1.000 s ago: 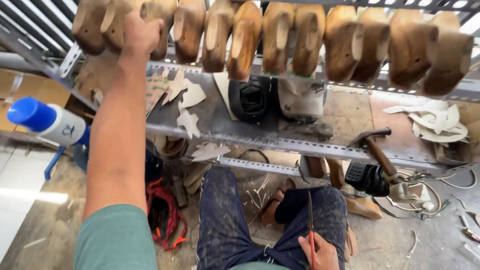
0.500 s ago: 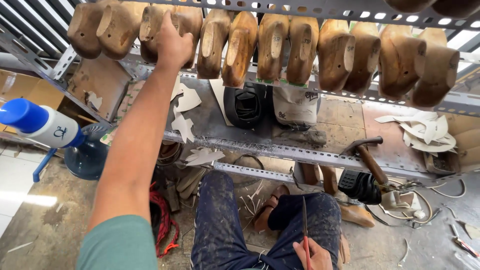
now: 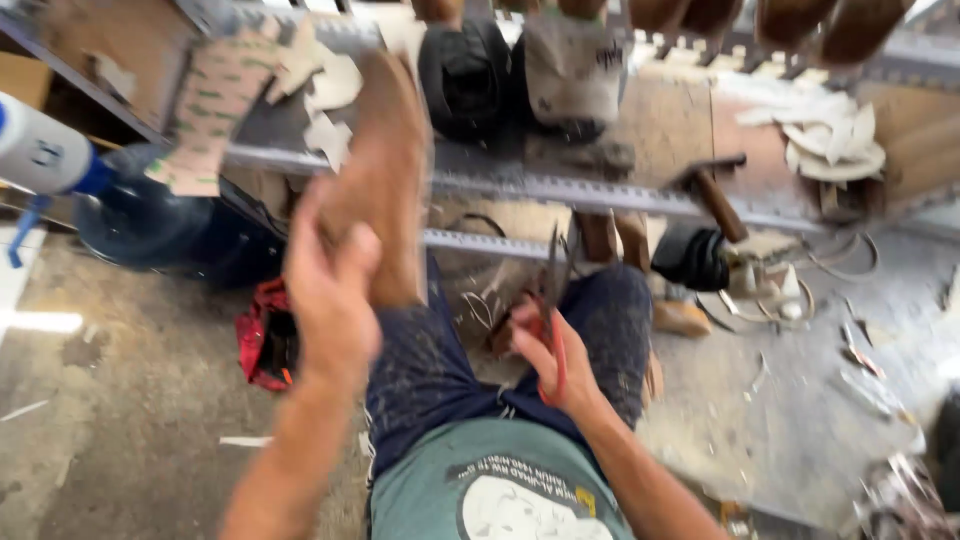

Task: The person sits on the floor and uses red-handled scissors to trim the edges of shoe insoles attached to wooden shoe lasts. They repeatedly trim the material, rotate the lasts, and place the finished items on a nearby metal shelf.

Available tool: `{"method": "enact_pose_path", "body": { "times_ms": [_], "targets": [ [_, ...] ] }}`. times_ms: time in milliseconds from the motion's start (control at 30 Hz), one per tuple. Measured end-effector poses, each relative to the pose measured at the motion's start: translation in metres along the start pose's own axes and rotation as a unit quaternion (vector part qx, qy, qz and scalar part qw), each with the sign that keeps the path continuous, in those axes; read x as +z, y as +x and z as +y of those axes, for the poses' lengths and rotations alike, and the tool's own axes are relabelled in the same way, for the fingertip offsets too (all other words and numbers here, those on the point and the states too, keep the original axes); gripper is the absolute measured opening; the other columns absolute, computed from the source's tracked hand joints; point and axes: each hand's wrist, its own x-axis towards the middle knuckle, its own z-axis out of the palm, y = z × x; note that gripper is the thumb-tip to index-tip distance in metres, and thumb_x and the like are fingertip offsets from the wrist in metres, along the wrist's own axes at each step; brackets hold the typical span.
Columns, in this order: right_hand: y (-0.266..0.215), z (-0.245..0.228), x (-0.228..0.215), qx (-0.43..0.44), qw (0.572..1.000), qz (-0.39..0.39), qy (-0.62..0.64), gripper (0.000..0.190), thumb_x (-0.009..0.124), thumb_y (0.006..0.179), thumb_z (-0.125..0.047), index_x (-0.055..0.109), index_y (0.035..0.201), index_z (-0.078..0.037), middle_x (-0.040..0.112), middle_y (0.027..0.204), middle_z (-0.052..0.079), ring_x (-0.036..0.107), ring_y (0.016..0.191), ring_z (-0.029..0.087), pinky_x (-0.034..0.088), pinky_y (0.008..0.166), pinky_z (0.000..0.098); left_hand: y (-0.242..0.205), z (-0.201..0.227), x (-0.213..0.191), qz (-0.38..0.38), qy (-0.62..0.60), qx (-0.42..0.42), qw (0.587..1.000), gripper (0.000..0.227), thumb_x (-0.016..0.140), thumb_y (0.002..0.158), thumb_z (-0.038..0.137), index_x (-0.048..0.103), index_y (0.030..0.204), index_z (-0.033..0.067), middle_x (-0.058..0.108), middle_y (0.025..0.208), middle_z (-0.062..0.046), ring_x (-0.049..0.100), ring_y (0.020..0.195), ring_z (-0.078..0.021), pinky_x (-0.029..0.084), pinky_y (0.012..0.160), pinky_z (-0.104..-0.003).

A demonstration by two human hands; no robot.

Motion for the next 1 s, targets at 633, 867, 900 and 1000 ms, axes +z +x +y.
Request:
{"method": "enact_pose_path", "body": {
  "times_ms": [633,867,900,1000],
  "targets": [
    [-0.054,0.046,-0.014,0.034,0.974,-0.076,0.211,0.028,0.055,0.103,-0.027,0.062,0.112,-0.001,0.058,0.072,0.001,0.055,0.067,0.010,0.048,0.066,0.0232,-0.113,-0.087,0.069,-0.168,-0.288,-0.343,0.878,0.029,0.081,0.083,0.013,0.070,0.105,-0.0012,0.074,0.083,-0.012,0.071,0.067,-0.0154,0.061,0.054,-0.033],
    [-0.048,-0.010,-0.035,0.059,0.986,-0.158,0.011,0.027,0.073,0.090,-0.029,0.072,0.106,-0.007,0.069,0.063,0.005,0.060,0.057,0.013,0.048,0.056,0.0242,-0.089,-0.052,0.034,-0.088,-0.344,-0.424,0.833,0.024,0.072,0.089,0.013,0.065,0.107,-0.0010,0.070,0.083,-0.017,0.072,0.066,-0.0216,0.062,0.057,-0.038],
    [-0.050,-0.010,-0.033,0.050,0.982,-0.179,0.000,0.025,0.075,0.088,-0.029,0.073,0.103,-0.008,0.067,0.064,0.004,0.059,0.056,0.014,0.047,0.055,0.0251,-0.093,-0.052,0.031,-0.095,-0.345,-0.431,0.828,0.024,0.072,0.089,0.013,0.065,0.106,-0.0007,0.070,0.082,-0.017,0.072,0.066,-0.0212,0.063,0.057,-0.038],
    [-0.058,-0.015,-0.029,0.017,0.979,-0.200,-0.018,0.019,0.073,0.090,-0.028,0.072,0.097,-0.010,0.063,0.064,0.004,0.056,0.054,0.015,0.046,0.053,0.0272,-0.100,-0.047,0.030,-0.111,-0.336,-0.425,0.833,0.021,0.072,0.089,0.013,0.064,0.104,0.0016,0.068,0.080,-0.013,0.071,0.068,-0.0186,0.063,0.059,-0.035]
  ]
}}
